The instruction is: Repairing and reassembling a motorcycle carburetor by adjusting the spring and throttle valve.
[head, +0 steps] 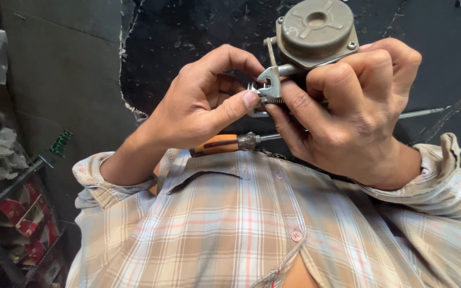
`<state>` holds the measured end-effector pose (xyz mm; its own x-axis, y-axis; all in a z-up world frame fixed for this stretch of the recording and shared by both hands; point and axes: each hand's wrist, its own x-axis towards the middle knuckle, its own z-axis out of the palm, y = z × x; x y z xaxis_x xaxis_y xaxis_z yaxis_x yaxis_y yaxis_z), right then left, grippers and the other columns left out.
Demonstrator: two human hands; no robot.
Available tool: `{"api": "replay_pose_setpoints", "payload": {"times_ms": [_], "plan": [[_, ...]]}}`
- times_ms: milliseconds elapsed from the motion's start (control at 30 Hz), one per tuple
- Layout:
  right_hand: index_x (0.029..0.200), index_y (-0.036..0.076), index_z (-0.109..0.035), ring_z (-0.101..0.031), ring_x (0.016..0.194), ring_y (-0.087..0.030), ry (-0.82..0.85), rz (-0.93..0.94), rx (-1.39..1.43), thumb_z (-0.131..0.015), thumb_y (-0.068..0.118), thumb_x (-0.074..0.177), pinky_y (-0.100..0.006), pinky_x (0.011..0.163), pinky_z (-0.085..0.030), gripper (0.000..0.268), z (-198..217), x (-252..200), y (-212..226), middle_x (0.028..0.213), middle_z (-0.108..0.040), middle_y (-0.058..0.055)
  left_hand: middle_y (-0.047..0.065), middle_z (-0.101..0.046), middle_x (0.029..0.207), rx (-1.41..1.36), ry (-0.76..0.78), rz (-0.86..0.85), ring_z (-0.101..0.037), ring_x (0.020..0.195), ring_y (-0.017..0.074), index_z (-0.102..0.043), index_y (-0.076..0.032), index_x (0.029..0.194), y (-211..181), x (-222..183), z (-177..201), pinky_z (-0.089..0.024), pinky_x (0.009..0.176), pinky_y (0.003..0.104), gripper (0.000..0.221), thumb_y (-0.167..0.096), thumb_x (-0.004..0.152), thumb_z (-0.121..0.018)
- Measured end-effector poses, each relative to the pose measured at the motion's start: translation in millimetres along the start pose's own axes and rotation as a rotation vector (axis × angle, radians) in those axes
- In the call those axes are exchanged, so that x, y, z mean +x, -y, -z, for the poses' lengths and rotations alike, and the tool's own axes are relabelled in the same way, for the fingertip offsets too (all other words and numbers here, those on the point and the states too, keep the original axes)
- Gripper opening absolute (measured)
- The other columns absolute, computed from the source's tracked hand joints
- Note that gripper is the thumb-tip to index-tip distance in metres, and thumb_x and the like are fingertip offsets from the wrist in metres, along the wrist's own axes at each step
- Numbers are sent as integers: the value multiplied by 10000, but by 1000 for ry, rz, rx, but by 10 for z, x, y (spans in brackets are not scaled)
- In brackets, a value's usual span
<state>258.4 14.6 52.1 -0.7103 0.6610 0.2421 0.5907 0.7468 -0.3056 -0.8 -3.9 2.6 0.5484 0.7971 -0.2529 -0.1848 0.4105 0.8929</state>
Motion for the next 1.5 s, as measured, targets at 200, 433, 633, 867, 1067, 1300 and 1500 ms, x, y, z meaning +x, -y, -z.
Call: {"api": "replay_pose_setpoints", "payload": {"times_ms": [200,433,633,867,1067,1300,1500], "plan": [[1056,85,-814,-488,980,-294,-1,7,-16,-843,349,931,-541,936,-345,293,13,35,-12,980,-504,-26,85,-638,1234,27,-83,5,-670,1033,75,-534,14,1327,-52,-32,64,-605,953,220,318,-50,1064,-702],[1028,79,-830,-498,965,-299,51,11,-38,-856,370,910,-581,1002,-365,315,49,65,-1,959,-526,-40,85,-634,1243,-1,-83,-112,-671,1082,86,-527,11,1328,132,-57,80,-597,977,230,252,-33,1115,-656],[988,66,-801,-481,934,-329,54,-14,79,-928,278,790,-553,930,-414,316,118,167,-17,934,-523,-71,41,-585,1198,24,-101,-155,-577,920,66,-597,-1,1221,4,-24,-29,-543,815,229,223,-77,1060,-461],[1077,5,-689,-477,943,-282,-21,-168,318,-950,236,686,-409,778,-430,524,195,-118,-243,1057,-474,-165,17,-616,868,232,-133,-77,-544,725,74,-595,-10,1259,53,29,-212,-460,660,226,340,-225,1016,-697],[1304,53,-491,-530,1125,-284,-134,-250,361,-1012,227,748,-370,909,-493,782,11,-337,-295,1285,-422,-184,55,-676,1047,503,-174,-375,-676,926,139,-530,-46,1385,-7,146,-287,-562,815,279,590,-299,972,-865],[1263,40,-516,-631,1103,-310,-270,-191,371,-964,94,836,-387,925,-544,622,-10,-362,-264,1196,-663,-179,74,-699,1077,639,-148,-443,-706,927,156,-598,-54,1329,-80,395,-282,-577,796,273,461,-210,993,-872],[1215,32,-532,-636,1039,-310,-235,-192,448,-915,39,876,-371,887,-542,512,23,-182,-352,1153,-706,-160,58,-712,1020,549,-198,-332,-679,802,97,-649,-32,1212,-55,466,-207,-559,703,235,320,-150,998,-855]]}}
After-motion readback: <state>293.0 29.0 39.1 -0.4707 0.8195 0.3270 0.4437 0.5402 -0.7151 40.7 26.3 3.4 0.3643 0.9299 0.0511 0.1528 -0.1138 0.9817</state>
